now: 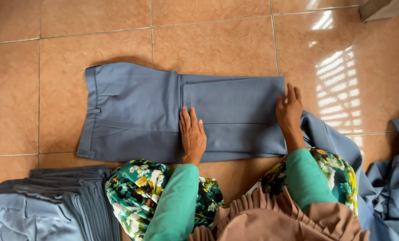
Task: The person sits on a tiled floor and folds several pairs of grey trousers by hand. They lay each pair flat, fold the legs together, fold the garment in half or thirds, and then place the folded trousers into a neat stack on the floor.
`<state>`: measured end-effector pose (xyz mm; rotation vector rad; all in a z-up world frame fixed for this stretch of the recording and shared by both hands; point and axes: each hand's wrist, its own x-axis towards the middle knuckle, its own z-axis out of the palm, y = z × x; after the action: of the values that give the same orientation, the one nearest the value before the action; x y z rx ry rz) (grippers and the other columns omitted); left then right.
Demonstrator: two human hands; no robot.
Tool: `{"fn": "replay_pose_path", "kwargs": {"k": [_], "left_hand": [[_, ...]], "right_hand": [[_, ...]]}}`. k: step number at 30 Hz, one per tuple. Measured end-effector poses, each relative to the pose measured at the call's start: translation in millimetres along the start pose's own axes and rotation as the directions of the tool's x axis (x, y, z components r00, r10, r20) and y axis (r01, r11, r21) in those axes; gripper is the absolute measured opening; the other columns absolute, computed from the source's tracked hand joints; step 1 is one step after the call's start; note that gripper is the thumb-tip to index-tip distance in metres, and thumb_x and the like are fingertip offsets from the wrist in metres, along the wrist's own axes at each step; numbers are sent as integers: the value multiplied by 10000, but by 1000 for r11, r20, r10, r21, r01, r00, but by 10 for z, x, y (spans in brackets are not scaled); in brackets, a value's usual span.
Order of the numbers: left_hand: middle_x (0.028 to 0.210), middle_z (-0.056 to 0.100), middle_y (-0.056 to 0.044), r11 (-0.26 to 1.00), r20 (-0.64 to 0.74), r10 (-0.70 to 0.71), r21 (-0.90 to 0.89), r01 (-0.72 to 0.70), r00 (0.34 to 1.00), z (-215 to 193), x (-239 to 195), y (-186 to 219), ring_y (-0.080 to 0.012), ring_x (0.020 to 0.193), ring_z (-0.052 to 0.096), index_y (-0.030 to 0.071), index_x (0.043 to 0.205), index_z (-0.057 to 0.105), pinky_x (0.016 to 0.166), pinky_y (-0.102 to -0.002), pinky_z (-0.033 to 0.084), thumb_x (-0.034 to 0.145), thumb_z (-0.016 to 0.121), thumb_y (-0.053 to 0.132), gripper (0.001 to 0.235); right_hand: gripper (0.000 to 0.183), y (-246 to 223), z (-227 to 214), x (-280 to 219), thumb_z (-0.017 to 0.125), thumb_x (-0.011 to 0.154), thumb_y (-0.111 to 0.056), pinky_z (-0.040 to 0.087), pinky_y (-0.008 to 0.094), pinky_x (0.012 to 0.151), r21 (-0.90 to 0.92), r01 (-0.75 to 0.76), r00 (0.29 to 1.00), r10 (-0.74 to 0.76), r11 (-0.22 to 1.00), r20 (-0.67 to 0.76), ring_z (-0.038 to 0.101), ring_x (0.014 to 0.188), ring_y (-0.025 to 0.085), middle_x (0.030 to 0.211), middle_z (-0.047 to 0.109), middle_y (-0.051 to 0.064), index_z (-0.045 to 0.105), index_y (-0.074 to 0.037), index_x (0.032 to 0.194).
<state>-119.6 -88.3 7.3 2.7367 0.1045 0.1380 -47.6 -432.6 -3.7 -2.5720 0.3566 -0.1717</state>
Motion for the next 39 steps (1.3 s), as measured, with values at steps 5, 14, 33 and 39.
{"fn": "replay_pose_path", "kwargs": {"k": [5,14,33,39], "left_hand": [[1652,221,-241,967,17,-19,-254,23,1000,-27,-395,-206,-390,1512,267,25,1585,319,1215,-466,268,1061,409,140,544],[1649,233,-233,952,40,21,-305,-8,999,-37,-445,-318,-368,1523,257,9,1569,341,1213,-422,311,946,497,-42,644],[1272,476,-122,946,206,281,-222,-235,937,985,-537,1179,-308,1161,587,77,1443,512,969,-383,490,902,650,191,570],[1335,540,-153,647,429,189,-731,217,883,727,-162,1185,-350,1214,601,192,1526,478,979,-382,483,934,564,403,635]], "right_hand": [[686,312,-47,-605,714,916,-314,555,467,826,-57,-136,985,141,989,95,676,1061,414,1211,584,179,525,-103,1540],[671,991,80,-642,843,810,-550,580,585,705,148,-537,798,442,831,409,708,991,438,1049,732,231,697,-113,1297],[224,-1803,-2231,-1192,725,881,-85,615,211,608,968,-208,962,207,139,177,714,632,111,720,614,-7,702,-140,1097],[191,-1991,-1866,-1121,782,821,-94,568,229,502,941,-240,968,136,238,213,656,564,117,682,555,-2,696,-111,991]]}}
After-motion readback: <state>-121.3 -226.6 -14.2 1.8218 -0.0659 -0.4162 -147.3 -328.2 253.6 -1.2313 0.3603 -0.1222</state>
